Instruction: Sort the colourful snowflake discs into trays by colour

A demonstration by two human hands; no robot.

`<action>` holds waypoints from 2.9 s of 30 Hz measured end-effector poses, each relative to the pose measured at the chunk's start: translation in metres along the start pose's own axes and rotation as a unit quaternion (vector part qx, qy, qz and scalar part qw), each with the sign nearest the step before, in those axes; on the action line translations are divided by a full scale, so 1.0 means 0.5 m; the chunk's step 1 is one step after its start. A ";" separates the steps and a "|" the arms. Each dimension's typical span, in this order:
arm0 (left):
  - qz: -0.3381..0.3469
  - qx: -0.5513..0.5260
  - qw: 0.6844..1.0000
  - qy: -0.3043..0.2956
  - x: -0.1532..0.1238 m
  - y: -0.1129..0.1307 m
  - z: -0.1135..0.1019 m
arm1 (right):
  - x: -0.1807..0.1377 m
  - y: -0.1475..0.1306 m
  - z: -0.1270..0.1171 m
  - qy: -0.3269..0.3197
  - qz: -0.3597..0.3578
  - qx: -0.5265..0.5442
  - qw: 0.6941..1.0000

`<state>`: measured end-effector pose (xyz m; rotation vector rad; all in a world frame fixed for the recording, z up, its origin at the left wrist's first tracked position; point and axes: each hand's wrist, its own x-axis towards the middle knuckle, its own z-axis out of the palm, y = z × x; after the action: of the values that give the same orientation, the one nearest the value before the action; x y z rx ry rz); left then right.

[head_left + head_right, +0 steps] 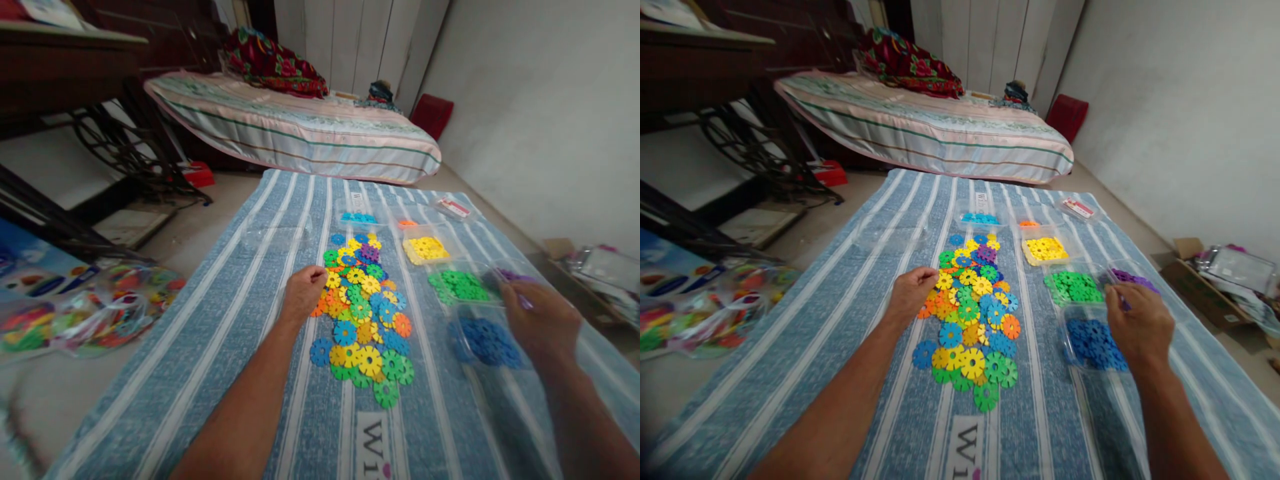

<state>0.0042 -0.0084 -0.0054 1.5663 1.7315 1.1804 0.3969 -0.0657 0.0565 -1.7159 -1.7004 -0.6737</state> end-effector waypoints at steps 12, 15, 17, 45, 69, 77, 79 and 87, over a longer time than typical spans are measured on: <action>-0.003 -0.017 1.000 -0.003 -0.006 0.008 0.001 | -0.182 -0.338 -0.017 -0.165 -0.148 0.259 0.940; -0.004 -0.017 1.000 -0.002 -0.005 0.006 0.002 | -0.194 -0.350 -0.014 -0.199 -0.157 0.218 0.943; -0.004 -0.015 1.000 -0.003 -0.005 0.005 0.002 | -0.199 -0.354 -0.015 -0.212 -0.156 0.202 0.943; -0.008 -0.014 1.000 -0.007 -0.005 0.009 -0.001 | 0.085 -0.222 0.025 0.030 -0.043 0.150 0.987; 0.007 -0.017 1.000 -0.009 -0.003 -0.005 0.008 | -0.184 -0.469 -0.016 -0.211 -0.073 0.192 0.956; 0.009 -0.012 1.000 -0.010 -0.002 -0.006 0.008 | -0.186 -0.432 0.002 -0.198 -0.046 0.282 0.938; 0.008 -0.013 1.000 -0.010 -0.002 -0.006 0.008 | -0.185 -0.426 0.003 -0.197 -0.022 0.313 0.929; 0.001 -0.017 1.000 -0.010 -0.002 -0.005 0.007 | -0.168 -0.416 -0.020 -0.204 0.062 0.364 0.907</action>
<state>0.0062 -0.0081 -0.0095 1.5552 1.6904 1.1854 0.1867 -0.1351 0.0175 -1.4363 -1.7685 0.3916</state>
